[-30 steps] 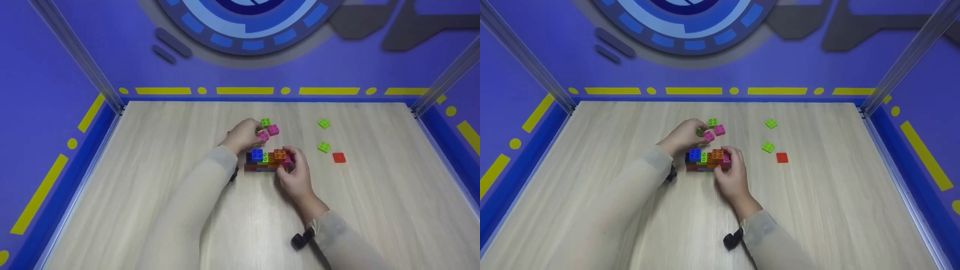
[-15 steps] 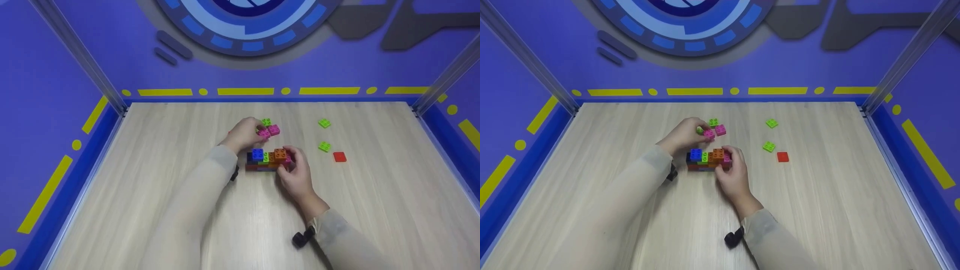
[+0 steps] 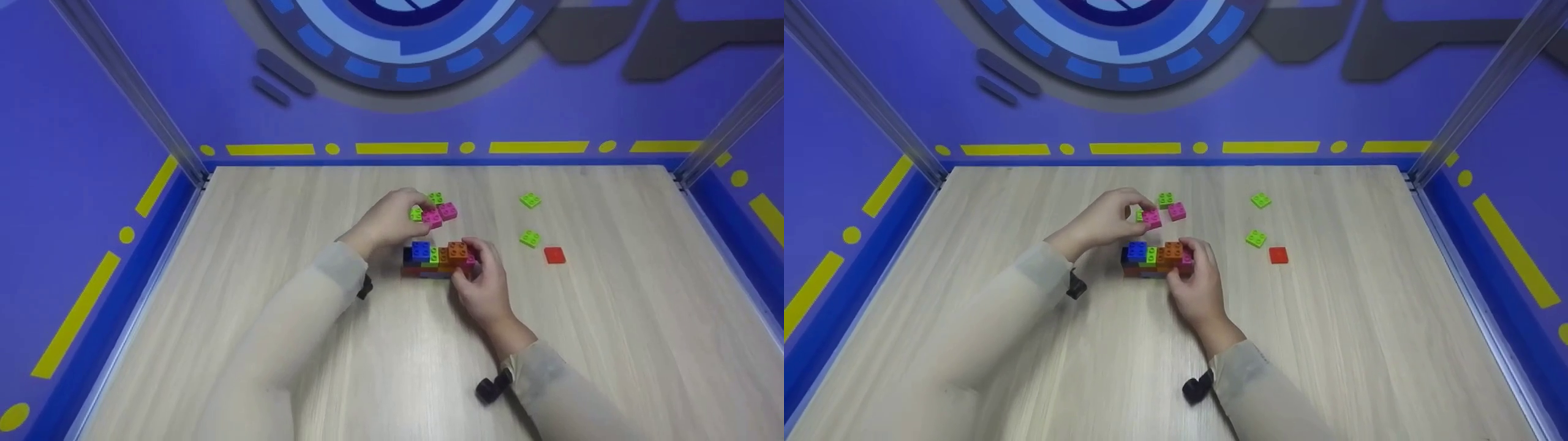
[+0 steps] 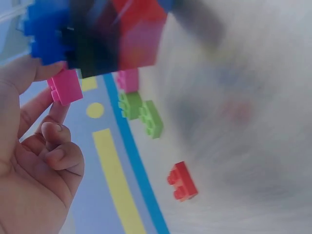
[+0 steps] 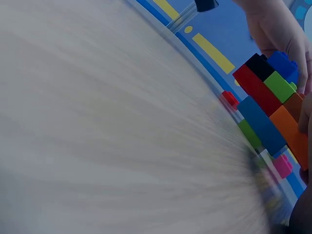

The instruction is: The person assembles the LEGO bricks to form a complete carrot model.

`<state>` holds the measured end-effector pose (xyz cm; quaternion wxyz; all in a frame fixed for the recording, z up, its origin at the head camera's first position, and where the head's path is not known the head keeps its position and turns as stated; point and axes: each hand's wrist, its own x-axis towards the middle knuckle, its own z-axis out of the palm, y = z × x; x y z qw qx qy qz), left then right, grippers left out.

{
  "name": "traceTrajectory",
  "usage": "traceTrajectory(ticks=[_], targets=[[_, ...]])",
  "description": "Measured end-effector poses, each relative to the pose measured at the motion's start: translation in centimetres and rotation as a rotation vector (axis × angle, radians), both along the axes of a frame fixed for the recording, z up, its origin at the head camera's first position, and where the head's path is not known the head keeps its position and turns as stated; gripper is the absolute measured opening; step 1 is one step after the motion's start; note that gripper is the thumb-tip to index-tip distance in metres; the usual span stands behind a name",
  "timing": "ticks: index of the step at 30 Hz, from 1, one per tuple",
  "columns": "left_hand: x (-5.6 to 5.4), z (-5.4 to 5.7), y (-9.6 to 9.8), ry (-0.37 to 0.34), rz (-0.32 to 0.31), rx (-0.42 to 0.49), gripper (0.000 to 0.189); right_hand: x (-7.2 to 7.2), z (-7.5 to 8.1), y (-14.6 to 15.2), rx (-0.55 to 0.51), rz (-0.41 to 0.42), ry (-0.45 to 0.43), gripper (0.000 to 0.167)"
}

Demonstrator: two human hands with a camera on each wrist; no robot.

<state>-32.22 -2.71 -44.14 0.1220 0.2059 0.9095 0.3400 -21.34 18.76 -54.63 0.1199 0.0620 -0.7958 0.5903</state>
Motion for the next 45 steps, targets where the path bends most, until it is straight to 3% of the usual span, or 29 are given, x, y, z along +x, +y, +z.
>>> traceTrajectory(ticks=[8, 13, 17, 31, 35, 38, 45], targets=[[2.5, 1.5, -0.3, 0.053, -0.109, 0.027, 0.041, 0.0, -0.1, -0.2, 0.006, -0.022, 0.031, 0.06], [3.9, 1.6, 0.0, 0.049, -0.167, 0.002, 0.036, 0.1, -0.1, -0.1, 0.02, -0.019, 0.026, 0.06], [4.3, 1.3, 0.2, 0.071, -0.207, -0.019, 0.033, 0.1, 0.0, 0.0, 0.021, -0.016, 0.017, 0.059], [4.7, 0.8, 0.4, 0.092, -0.213, -0.073, 0.035, 0.0, 0.0, -0.1, 0.014, -0.024, 0.021, 0.061], [4.7, 0.4, 0.4, 0.125, -0.209, -0.066, 0.035, -0.1, -0.1, -0.1, 0.018, -0.023, 0.035, 0.06], [4.7, 0.0, 0.3, 0.109, -0.184, -0.023, 0.037, -0.1, -0.1, -0.1, 0.024, -0.022, 0.034, 0.059], [5.0, -2.0, 0.0, -0.027, -0.09, 0.175, 0.042, 0.0, -0.1, 0.0, 0.025, -0.019, 0.017, 0.058]])
